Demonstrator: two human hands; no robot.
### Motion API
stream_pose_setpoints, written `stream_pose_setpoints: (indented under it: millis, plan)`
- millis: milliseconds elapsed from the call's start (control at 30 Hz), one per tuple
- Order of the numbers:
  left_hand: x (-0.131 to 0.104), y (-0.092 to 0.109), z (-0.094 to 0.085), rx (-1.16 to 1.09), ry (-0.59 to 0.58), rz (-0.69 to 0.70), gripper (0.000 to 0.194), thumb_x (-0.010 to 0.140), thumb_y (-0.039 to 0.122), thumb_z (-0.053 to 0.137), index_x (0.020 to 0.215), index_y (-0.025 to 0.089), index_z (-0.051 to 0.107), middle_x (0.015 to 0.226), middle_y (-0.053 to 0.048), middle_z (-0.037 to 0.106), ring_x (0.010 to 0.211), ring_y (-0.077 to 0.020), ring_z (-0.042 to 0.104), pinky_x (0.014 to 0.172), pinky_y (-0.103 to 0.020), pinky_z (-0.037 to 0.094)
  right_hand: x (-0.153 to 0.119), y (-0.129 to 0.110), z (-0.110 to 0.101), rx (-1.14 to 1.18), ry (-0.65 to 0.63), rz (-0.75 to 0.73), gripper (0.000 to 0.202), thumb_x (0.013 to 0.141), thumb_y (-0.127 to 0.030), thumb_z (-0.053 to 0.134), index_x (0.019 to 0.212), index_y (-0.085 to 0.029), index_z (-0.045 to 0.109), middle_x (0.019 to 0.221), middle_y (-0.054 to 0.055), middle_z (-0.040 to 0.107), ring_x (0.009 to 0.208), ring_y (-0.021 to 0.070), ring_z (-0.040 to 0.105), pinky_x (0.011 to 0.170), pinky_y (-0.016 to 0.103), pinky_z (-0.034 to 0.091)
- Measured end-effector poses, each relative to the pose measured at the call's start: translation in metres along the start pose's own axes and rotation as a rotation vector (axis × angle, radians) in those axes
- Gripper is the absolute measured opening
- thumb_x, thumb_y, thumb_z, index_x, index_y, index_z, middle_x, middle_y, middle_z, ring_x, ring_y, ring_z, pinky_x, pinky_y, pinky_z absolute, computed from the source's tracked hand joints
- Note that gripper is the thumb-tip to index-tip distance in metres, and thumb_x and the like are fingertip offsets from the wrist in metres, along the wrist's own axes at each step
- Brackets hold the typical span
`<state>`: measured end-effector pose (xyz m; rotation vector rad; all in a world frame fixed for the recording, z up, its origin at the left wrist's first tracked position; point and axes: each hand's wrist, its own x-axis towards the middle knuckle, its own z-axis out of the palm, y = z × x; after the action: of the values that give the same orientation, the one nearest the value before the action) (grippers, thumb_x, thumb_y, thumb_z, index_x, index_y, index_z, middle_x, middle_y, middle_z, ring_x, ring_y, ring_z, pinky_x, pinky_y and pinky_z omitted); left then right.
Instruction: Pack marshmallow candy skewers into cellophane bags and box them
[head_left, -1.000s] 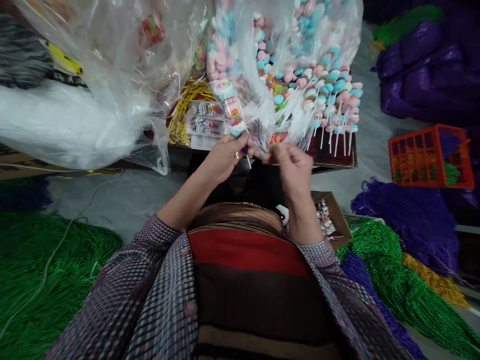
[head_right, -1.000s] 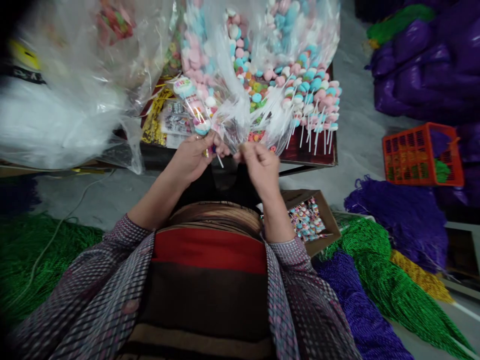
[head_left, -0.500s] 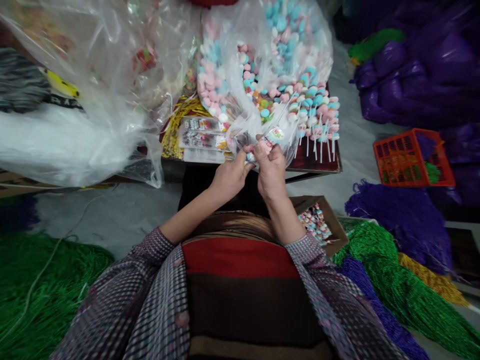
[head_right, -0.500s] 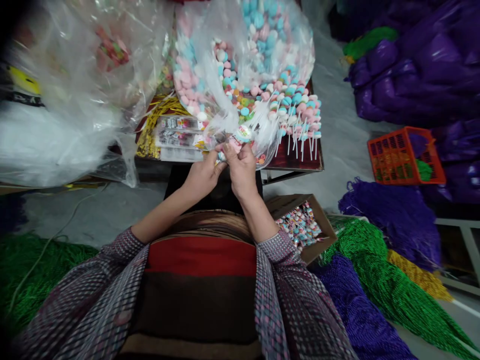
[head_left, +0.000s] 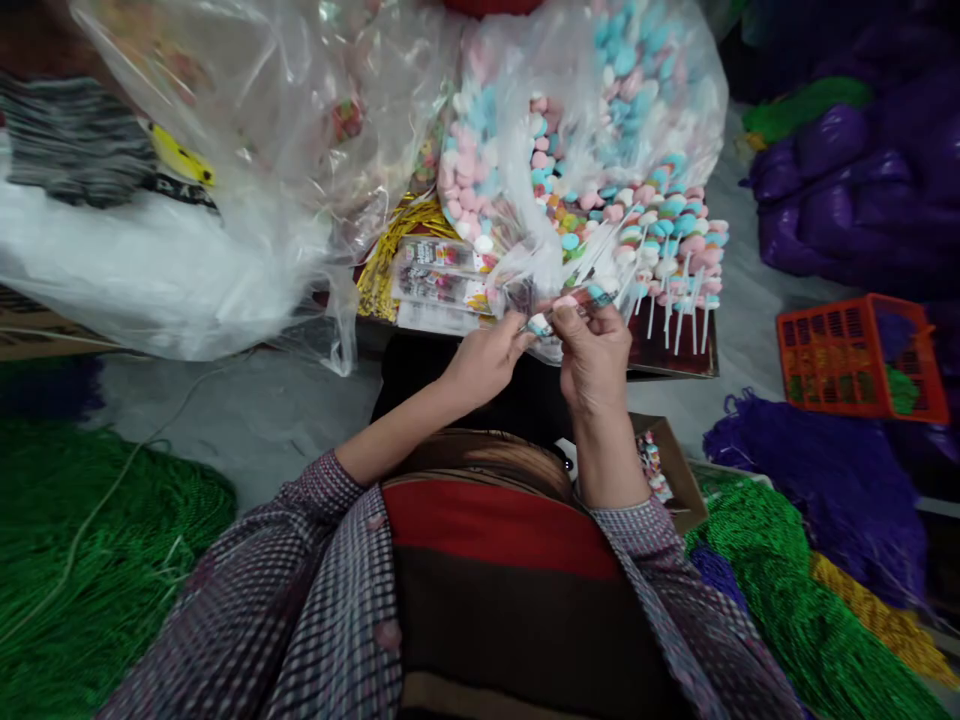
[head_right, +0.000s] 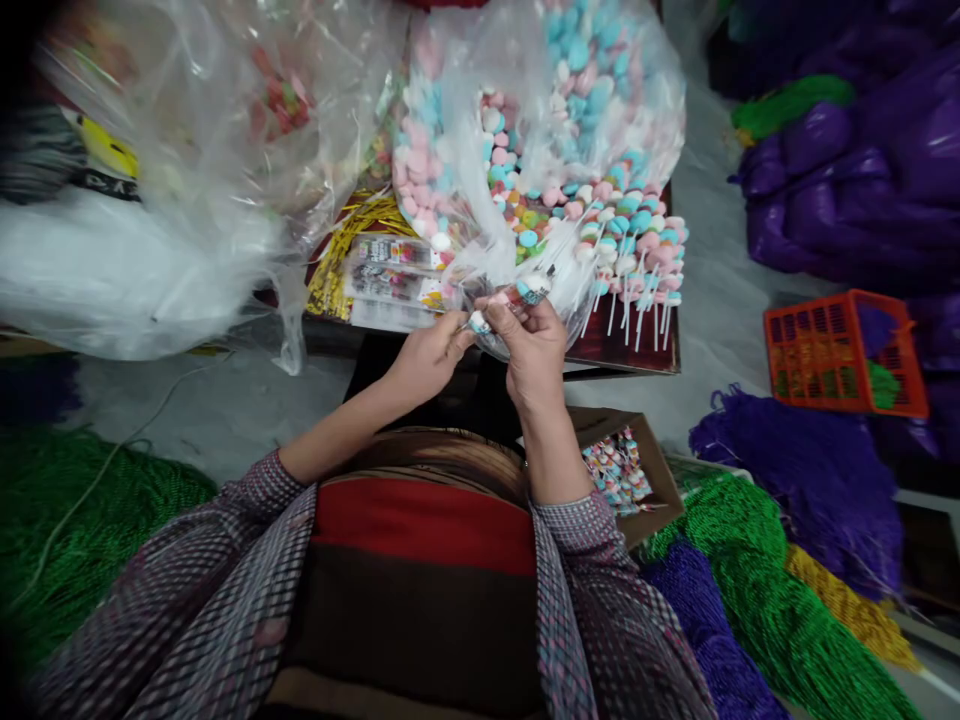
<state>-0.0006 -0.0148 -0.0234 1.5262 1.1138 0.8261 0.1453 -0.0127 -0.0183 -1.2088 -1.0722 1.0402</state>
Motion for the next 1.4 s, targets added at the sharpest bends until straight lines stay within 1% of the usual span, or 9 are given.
stream_pose_setpoints:
  millis: [67, 133, 333, 533, 667, 833, 1067, 1233, 1400]
  plan:
    - [0.001, -0.008, 0.000, 0.230, 0.147, 0.079, 0.009, 0.096, 0.028, 0.058, 0.090, 0.021, 0.059, 0.064, 0.002, 0.054, 0.057, -0.0133, 0.047, 0.056, -0.029, 0.032, 0.002, 0.005, 0.007, -0.025, 0.017, -0.013, 0.030, 0.082, -0.053, 0.078, 0.099, -0.030, 0.067, 0.099, 0.002, 0.075, 0.097, 0.0197, 0.071, 0.087, 0.039, 0.061]
    - [0.001, -0.015, -0.005, 0.249, 0.204, 0.109, 0.012, 0.097, 0.031, 0.056, 0.089, 0.022, 0.058, 0.064, 0.001, 0.054, 0.057, -0.0136, 0.046, 0.056, -0.030, 0.032, 0.006, 0.001, 0.012, -0.057, -0.043, 0.006, 0.032, 0.082, -0.055, 0.077, 0.102, -0.031, 0.068, 0.100, 0.002, 0.075, 0.098, 0.0201, 0.070, 0.084, 0.038, 0.062]
    - [0.007, -0.038, -0.044, -0.382, 0.368, 0.025, 0.038, 0.100, 0.058, 0.047, 0.080, 0.026, 0.042, 0.057, 0.007, 0.038, 0.046, -0.0096, 0.033, 0.047, -0.027, 0.031, 0.059, -0.024, 0.036, -0.211, -0.338, -0.025, 0.038, 0.090, -0.061, 0.065, 0.106, -0.028, 0.073, 0.096, 0.002, 0.074, 0.090, 0.0179, 0.070, 0.078, 0.035, 0.060]
    - [0.007, -0.041, -0.072, -0.907, 0.610, 0.002, 0.029, 0.093, 0.044, 0.069, 0.082, 0.024, 0.052, 0.061, 0.008, 0.039, 0.045, -0.0052, 0.027, 0.043, -0.021, 0.031, 0.129, 0.004, 0.098, -0.909, -0.581, -0.274, 0.022, 0.096, -0.027, 0.057, 0.087, -0.019, 0.075, 0.086, 0.006, 0.074, 0.096, 0.0248, 0.069, 0.095, 0.043, 0.052]
    - [0.001, -0.033, -0.075, -1.075, 0.634, -0.065, 0.029, 0.092, 0.039, 0.072, 0.077, 0.020, 0.057, 0.052, 0.010, 0.032, 0.041, -0.0043, 0.029, 0.042, -0.019, 0.031, 0.144, 0.022, 0.129, -1.278, -0.627, -0.331, 0.026, 0.096, -0.017, 0.050, 0.104, -0.015, 0.074, 0.110, 0.017, 0.074, 0.107, 0.0309, 0.066, 0.095, 0.044, 0.050]
    - [0.000, -0.032, -0.077, -1.125, 0.629, -0.121, 0.030, 0.094, 0.038, 0.070, 0.074, 0.019, 0.058, 0.048, 0.011, 0.033, 0.038, -0.0044, 0.030, 0.040, -0.018, 0.031, 0.143, 0.033, 0.142, -1.402, -0.634, -0.388, 0.035, 0.097, -0.009, 0.039, 0.112, -0.009, 0.071, 0.122, 0.023, 0.071, 0.117, 0.0350, 0.065, 0.095, 0.046, 0.051]
    - [-0.002, -0.034, -0.081, -1.127, 0.593, -0.155, 0.030, 0.100, 0.034, 0.060, 0.075, 0.019, 0.057, 0.046, 0.011, 0.033, 0.036, -0.0040, 0.032, 0.041, -0.018, 0.033, 0.158, 0.045, 0.135, -1.185, -0.505, -0.359, 0.023, 0.099, -0.020, 0.044, 0.096, -0.014, 0.066, 0.101, 0.016, 0.075, 0.103, 0.0315, 0.071, 0.096, 0.049, 0.054]
    - [-0.002, -0.034, -0.082, -1.139, 0.587, -0.167, 0.033, 0.098, 0.040, 0.064, 0.073, 0.020, 0.055, 0.045, 0.011, 0.031, 0.035, -0.0039, 0.030, 0.040, -0.018, 0.032, 0.170, 0.047, 0.118, -0.601, -0.342, -0.056, 0.027, 0.102, -0.040, 0.047, 0.085, -0.021, 0.056, 0.072, 0.003, 0.069, 0.069, 0.0187, 0.070, 0.069, 0.037, 0.060]
    - [-0.001, -0.036, -0.081, -1.129, 0.560, -0.153, 0.032, 0.101, 0.036, 0.059, 0.073, 0.020, 0.058, 0.044, 0.010, 0.030, 0.035, -0.0042, 0.030, 0.040, -0.018, 0.032, 0.164, 0.036, 0.106, -0.201, -0.271, 0.129, 0.031, 0.095, -0.052, 0.059, 0.087, -0.023, 0.054, 0.078, 0.001, 0.071, 0.065, 0.0137, 0.069, 0.054, 0.026, 0.055]
